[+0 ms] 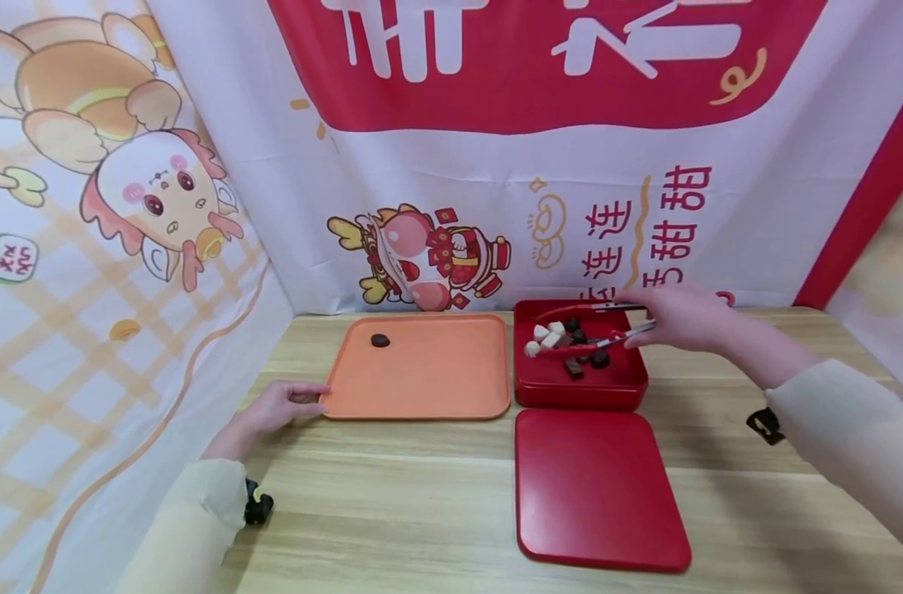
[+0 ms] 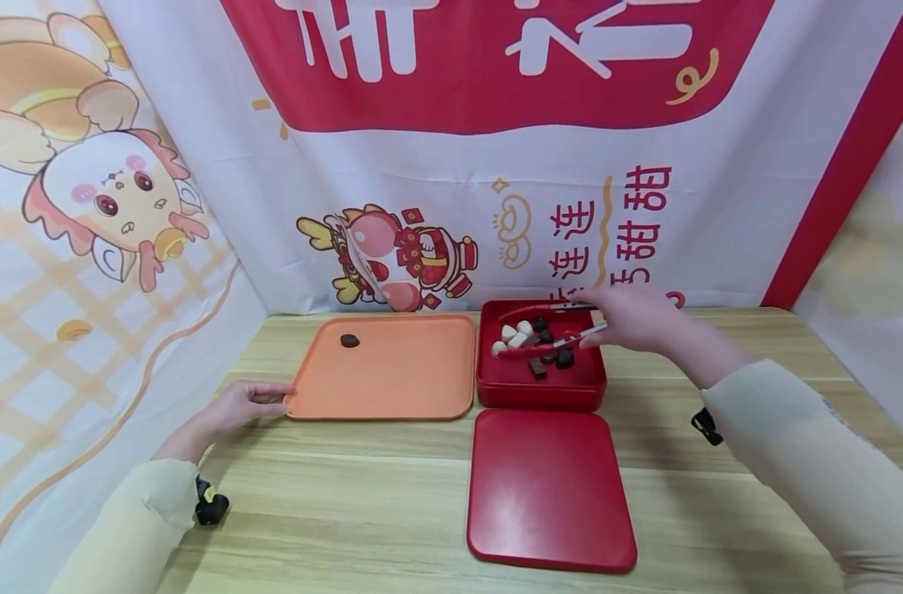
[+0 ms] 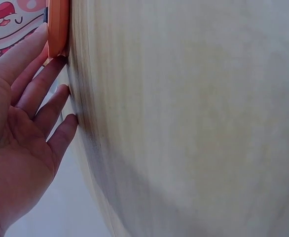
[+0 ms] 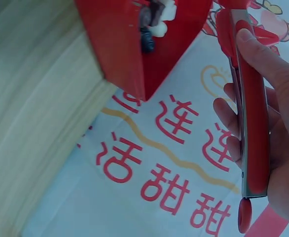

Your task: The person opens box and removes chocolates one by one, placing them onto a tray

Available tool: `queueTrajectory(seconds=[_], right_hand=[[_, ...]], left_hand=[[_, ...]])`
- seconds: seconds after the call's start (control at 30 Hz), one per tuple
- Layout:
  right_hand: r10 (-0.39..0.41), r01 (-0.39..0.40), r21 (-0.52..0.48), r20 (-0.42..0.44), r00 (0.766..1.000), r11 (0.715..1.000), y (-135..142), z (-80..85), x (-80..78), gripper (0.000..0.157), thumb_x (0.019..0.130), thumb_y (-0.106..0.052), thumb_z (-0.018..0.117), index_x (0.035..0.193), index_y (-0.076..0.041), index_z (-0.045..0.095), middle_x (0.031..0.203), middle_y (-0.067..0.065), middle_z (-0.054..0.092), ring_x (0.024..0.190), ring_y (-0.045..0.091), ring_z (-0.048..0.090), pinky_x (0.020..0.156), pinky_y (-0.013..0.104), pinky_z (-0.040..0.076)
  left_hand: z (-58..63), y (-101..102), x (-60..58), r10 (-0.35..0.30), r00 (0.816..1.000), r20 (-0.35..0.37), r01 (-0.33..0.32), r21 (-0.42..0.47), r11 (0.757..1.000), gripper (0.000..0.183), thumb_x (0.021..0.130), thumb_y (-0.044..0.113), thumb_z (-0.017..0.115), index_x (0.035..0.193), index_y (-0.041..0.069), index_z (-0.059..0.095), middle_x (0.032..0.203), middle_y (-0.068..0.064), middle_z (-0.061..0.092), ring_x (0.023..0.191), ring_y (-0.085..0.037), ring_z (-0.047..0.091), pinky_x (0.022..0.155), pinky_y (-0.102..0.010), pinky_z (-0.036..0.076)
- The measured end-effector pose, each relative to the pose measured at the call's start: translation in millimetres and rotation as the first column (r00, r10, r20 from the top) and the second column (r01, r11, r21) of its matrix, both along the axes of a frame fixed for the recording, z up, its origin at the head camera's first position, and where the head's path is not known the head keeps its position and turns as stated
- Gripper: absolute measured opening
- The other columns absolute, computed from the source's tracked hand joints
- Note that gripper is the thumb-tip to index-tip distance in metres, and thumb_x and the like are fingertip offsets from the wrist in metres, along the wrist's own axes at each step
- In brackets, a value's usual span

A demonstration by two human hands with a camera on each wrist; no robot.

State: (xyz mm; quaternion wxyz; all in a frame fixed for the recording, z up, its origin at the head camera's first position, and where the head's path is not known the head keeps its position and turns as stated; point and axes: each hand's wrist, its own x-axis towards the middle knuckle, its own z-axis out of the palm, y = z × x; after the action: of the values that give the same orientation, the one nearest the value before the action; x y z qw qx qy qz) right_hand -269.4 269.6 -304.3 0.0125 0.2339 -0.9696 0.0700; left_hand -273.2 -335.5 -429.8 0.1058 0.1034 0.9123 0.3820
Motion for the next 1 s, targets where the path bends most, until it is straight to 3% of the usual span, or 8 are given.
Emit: queueTrajectory(seconds=[0.13, 0.4, 1.0], right_hand=[[0.032, -0.031, 0.016, -0.032, 0.999, 0.999, 4.5, -12.0, 1.1, 0.071, 0.074, -0.037, 0.085, 0.131, -0.004, 0.060, 0.114, 0.014, 0.066, 0.087, 0.023, 0.062, 0.068, 0.041, 0.053], [0.054, -0.049, 0.062, -0.071, 0.996, 0.997, -1.8, -30.8, -4.8, 0.068, 0.072, -0.039, 0.085, 0.126, -0.003, 0.064, 0.111, 0.014, 0.068, 0.098, 0.030, 0.064, 0.078, 0.049, 0.053], [0.064, -0.056, 0.118, -0.062, 0.996, 0.991, -17.9, -37.3, -16.9, 0.063, 0.076, -0.041, 0.082, 0.123, -0.003, 0.065, 0.093, 0.007, 0.069, 0.077, 0.021, 0.062, 0.061, 0.039, 0.048]], left_hand=[[-1.2, -1.5, 0.2, 0.000, 1.000, -0.006, 0.000, 0.007, 1.000, 0.043, 0.090, 0.018, 0.072, 0.127, -0.003, 0.062, 0.127, -0.023, 0.059, 0.124, -0.038, 0.050, 0.101, -0.047, 0.041], [-1.9, -1.5, 0.7, 0.003, 1.000, 0.003, -0.003, 0.017, 1.000, 0.044, 0.090, 0.018, 0.071, 0.128, -0.003, 0.061, 0.126, -0.023, 0.060, 0.120, -0.036, 0.054, 0.096, -0.038, 0.045], [-1.0, -0.2, 1.3, 0.019, 0.999, 0.029, -0.020, 0.019, 1.000, 0.045, 0.091, 0.019, 0.071, 0.129, -0.003, 0.061, 0.126, -0.023, 0.060, 0.120, -0.035, 0.054, 0.098, -0.045, 0.043]])
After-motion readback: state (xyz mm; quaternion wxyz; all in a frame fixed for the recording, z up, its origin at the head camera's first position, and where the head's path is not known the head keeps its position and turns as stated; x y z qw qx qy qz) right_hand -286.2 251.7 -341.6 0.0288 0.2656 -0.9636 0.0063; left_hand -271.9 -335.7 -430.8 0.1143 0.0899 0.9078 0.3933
